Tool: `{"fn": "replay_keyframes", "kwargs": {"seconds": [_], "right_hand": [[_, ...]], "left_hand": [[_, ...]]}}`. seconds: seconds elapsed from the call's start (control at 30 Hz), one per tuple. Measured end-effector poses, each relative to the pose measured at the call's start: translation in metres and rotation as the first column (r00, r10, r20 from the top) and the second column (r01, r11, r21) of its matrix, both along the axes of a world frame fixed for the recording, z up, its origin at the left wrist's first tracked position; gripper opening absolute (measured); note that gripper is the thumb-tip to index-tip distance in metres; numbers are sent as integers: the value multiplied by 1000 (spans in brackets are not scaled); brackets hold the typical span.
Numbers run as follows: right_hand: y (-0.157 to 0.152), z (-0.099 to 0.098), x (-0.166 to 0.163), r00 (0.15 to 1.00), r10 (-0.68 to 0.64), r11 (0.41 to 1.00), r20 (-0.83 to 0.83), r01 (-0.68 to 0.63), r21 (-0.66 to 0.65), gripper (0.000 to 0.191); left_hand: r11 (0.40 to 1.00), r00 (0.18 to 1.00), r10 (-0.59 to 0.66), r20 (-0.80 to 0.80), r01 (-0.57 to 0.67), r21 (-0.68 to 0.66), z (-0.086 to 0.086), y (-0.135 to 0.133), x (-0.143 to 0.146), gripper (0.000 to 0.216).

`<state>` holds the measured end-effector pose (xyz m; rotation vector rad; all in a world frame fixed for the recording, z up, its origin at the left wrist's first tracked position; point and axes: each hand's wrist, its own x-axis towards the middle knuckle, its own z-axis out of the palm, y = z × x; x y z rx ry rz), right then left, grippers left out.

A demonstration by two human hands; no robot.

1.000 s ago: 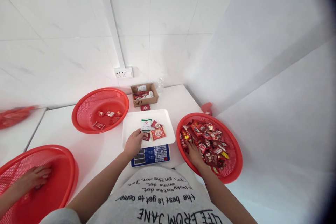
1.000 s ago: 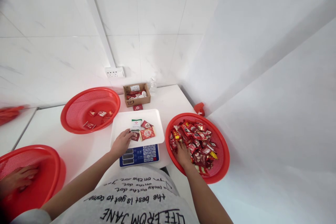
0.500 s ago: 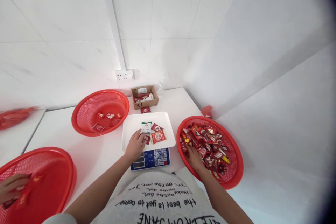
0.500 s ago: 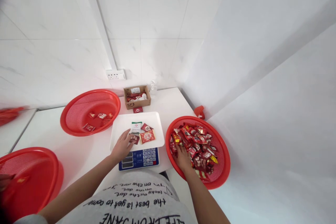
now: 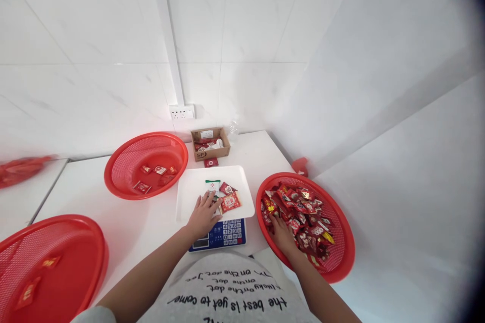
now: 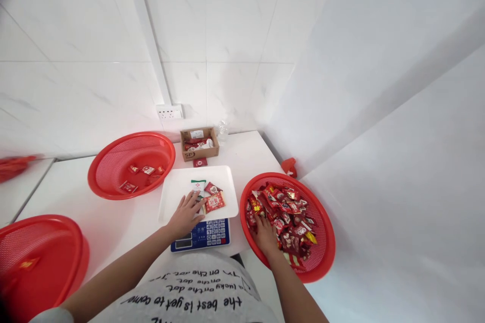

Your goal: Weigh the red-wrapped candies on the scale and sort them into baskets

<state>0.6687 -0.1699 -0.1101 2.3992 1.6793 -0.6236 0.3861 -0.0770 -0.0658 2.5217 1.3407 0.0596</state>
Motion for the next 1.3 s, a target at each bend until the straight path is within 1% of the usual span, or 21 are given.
{"fn": "replay_keyframes", "kwargs": {"seconds": [0.1,0.23,0.37,0.5,0.7,0.8,1.3], "right_hand": [[0,-3,1,1000,-5,1000,-6,5,0,56],[1,-4,0,1000,-26,1000,-18,26,-10,56],[1,-2,-1,999,-34,999,-28,34,-15,56],[1,0,-1,999,-33,999,-24,33,-16,56],[0,2,-1,999,-25,1000,-21,25,-10,54],[0,1,-1,1000,-26,1000,-15,26,-11,54],[-1,1,0,1000,2,1000,-17,-2,2,56]], "left_hand": [[999,1000,-7,21,6,36,2,1,4,50],[996,998,-54,37,52,75,2,6,14,50],[990,993,-116,25,114,88,2,14,23,50],[985,990,-142,6,141,97,-2,20,26,51],[980,989,-148,-8,148,136,-12,20,22,51],[980,990,-140,-12,140,139,-15,19,21,49],[989,996,-89,16,86,121,-11,14,21,47]]}}
